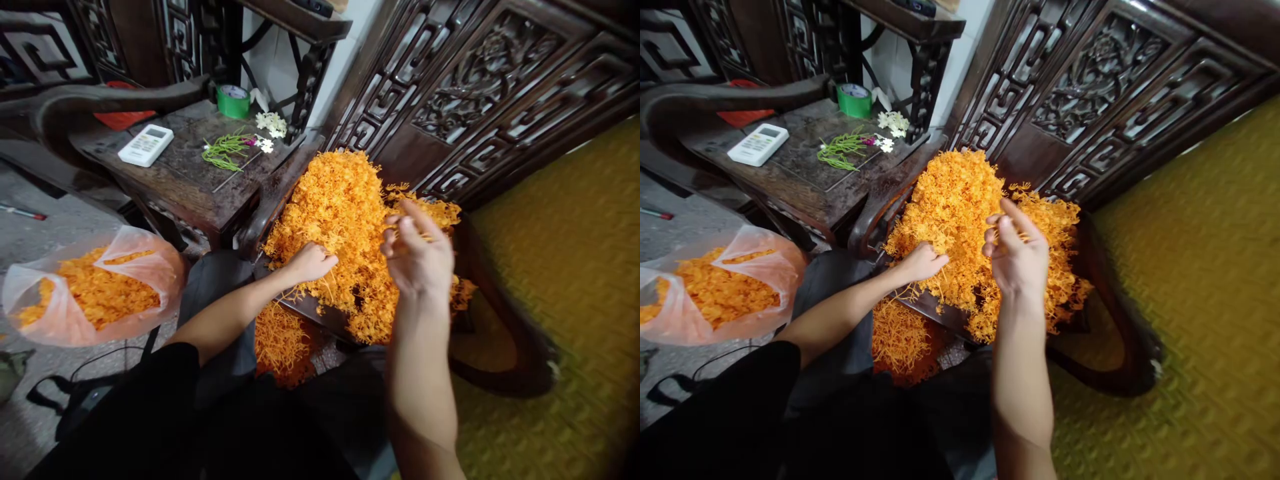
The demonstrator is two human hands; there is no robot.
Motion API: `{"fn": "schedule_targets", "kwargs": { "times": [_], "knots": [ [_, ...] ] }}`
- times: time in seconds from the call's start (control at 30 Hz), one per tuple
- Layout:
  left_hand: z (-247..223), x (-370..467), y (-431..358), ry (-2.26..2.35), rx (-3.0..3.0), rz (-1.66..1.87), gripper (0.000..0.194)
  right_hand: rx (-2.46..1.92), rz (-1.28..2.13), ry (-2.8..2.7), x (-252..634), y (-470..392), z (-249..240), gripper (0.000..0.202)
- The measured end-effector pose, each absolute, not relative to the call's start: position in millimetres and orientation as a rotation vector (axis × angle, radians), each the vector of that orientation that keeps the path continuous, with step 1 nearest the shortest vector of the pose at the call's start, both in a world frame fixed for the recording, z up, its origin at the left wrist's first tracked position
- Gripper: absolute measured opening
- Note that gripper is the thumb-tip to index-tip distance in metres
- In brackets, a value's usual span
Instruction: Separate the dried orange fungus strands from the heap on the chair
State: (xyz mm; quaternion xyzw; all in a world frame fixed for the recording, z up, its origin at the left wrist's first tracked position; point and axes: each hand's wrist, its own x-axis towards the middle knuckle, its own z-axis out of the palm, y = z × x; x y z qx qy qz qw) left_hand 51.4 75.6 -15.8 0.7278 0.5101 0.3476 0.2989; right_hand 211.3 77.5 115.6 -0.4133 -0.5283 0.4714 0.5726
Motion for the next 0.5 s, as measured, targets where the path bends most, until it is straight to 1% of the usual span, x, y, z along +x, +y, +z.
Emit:
{"fn": "schedule_targets", "kwargs": {
  "times": [0.03, 0.1, 0.2, 0.23, 0.27, 0.33, 0.4, 0.43, 0.5],
  "knots": [
    [-17, 51, 76, 1.355, 1.931, 0.92, 0.04, -1.002, 1.191, -1.201, 207, 76, 102, 0.041],
    [-17, 49, 77, 1.381, 1.915, 0.909, 0.04, -1.039, 1.246, -1.166, 199, 73, 84, 0.041],
    [-17, 46, 79, 1.433, 1.893, 0.884, 0.041, -1.029, 1.266, -1.14, 194, 67, 78, 0.06],
    [-16, 46, 79, 1.445, 1.889, 0.873, 0.041, -1.028, 1.281, -1.137, 193, 65, 79, 0.063],
    [-15, 46, 79, 1.459, 1.884, 0.862, 0.04, -1.033, 1.294, -1.144, 192, 63, 80, 0.063],
    [-13, 45, 78, 1.498, 1.865, 0.831, 0.04, -1.06, 1.272, -1.189, 190, 58, 81, 0.054],
    [-10, 46, 76, 1.541, 1.845, 0.785, 0.04, -1.115, 1.11, -1.312, 188, 54, 82, 0.043],
    [-8, 46, 75, 1.563, 1.839, 0.748, 0.041, -1.149, 0.957, -1.427, 186, 51, 82, 0.041],
    [-5, 47, 74, 1.602, 1.828, 0.66, 0.04, -1.202, 0.535, -1.769, 181, 46, 83, 0.04]
  ]
}}
